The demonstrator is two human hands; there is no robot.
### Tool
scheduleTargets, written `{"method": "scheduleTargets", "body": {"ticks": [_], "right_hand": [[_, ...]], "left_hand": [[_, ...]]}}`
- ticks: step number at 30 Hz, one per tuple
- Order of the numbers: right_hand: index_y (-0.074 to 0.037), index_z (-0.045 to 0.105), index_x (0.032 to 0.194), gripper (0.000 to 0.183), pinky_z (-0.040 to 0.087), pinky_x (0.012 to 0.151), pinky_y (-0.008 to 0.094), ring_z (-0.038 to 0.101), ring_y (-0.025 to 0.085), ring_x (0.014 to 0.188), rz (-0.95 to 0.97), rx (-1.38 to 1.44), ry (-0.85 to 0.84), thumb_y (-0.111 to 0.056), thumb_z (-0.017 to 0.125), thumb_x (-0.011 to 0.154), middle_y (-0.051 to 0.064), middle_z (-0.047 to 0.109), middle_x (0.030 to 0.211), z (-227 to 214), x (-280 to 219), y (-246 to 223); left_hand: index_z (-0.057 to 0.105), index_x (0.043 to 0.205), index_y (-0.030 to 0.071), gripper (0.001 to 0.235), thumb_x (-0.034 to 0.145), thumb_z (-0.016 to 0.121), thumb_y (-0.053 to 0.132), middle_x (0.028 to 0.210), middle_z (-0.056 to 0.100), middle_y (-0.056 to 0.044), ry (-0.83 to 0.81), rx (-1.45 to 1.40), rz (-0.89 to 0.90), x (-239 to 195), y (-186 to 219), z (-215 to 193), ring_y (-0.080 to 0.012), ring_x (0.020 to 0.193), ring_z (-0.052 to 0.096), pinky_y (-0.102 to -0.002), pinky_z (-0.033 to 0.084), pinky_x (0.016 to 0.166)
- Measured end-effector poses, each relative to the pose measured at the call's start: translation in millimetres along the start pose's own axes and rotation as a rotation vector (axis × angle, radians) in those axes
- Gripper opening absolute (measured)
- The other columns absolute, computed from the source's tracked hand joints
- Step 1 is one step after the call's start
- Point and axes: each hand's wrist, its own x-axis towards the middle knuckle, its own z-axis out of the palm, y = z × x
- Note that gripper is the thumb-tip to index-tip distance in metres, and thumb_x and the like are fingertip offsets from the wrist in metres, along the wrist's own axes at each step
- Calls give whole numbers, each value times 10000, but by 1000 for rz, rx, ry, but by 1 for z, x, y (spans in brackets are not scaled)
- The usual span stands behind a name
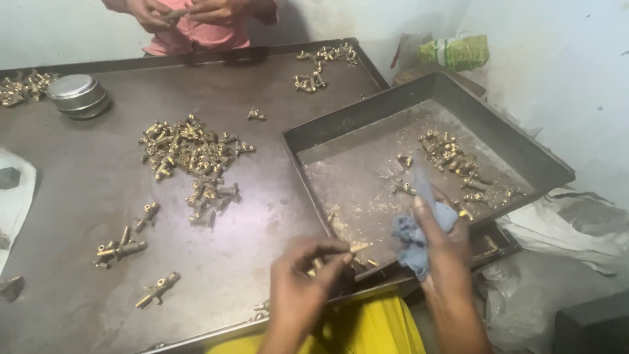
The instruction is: Cleaning and inspecting small brass metal components at a workbench.
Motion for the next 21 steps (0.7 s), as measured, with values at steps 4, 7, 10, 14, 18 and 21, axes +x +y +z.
{"method": "scheduleTargets", "body": {"ticks": [4, 7, 10, 14, 18, 21], "right_hand": [[19, 647, 1089, 268, 513, 476, 260, 633, 112, 584, 78, 262, -94, -219, 689, 972, 65, 673, 783, 23, -32, 37], [23, 632, 1084, 250, 454, 530, 220, 554, 58, 645, -110, 178, -196, -208, 704, 1021, 6, 600, 799, 37, -53, 47], [-34, 658, 1094, 241, 441, 452, 240, 535, 58, 565, -152, 50, -213, -243, 678, 976, -9, 578, 720, 44, -61, 34], [16, 605, 984, 260, 582, 454, 285, 684, 130, 515, -47, -63, -18, -230, 684, 954, 63, 690, 700, 29, -31, 47], [27, 661, 1119, 267, 483, 447, 268, 572, 122, 541, -123, 198, -1, -235, 663, 1068, 83, 634, 749, 18, -25, 48], [-49, 647, 1132, 261, 570, 493, 267, 672, 122, 589, 36, 250, -109, -137, 699, 892, 88, 712, 787, 41, -61, 30]], "left_hand": [[765, 948, 52, 173, 789, 798, -7, 896, 777, -74, 162, -44, 343, -28, -12, 22, -172, 798, 736, -306, 574, 683], [705, 955, 51, 208, 779, 781, -29, 909, 720, -99, 251, 168, 568, -39, -27, 25, -229, 780, 733, -344, 572, 627], [666, 991, 49, 255, 772, 759, -44, 931, 672, -130, 285, 253, 684, -46, -41, 22, -289, 788, 717, -366, 582, 647], [658, 944, 91, 249, 756, 758, -38, 972, 688, -113, 291, 292, 680, -54, -38, 15, -257, 772, 754, -353, 594, 630], [628, 924, 117, 207, 837, 748, -27, 1025, 744, -60, 430, 213, 676, -55, -25, 10, -183, 864, 767, -266, 654, 639], [702, 966, 59, 265, 732, 789, -29, 920, 680, -130, 269, 310, 710, -53, -33, 18, -249, 736, 719, -360, 578, 618]]}}
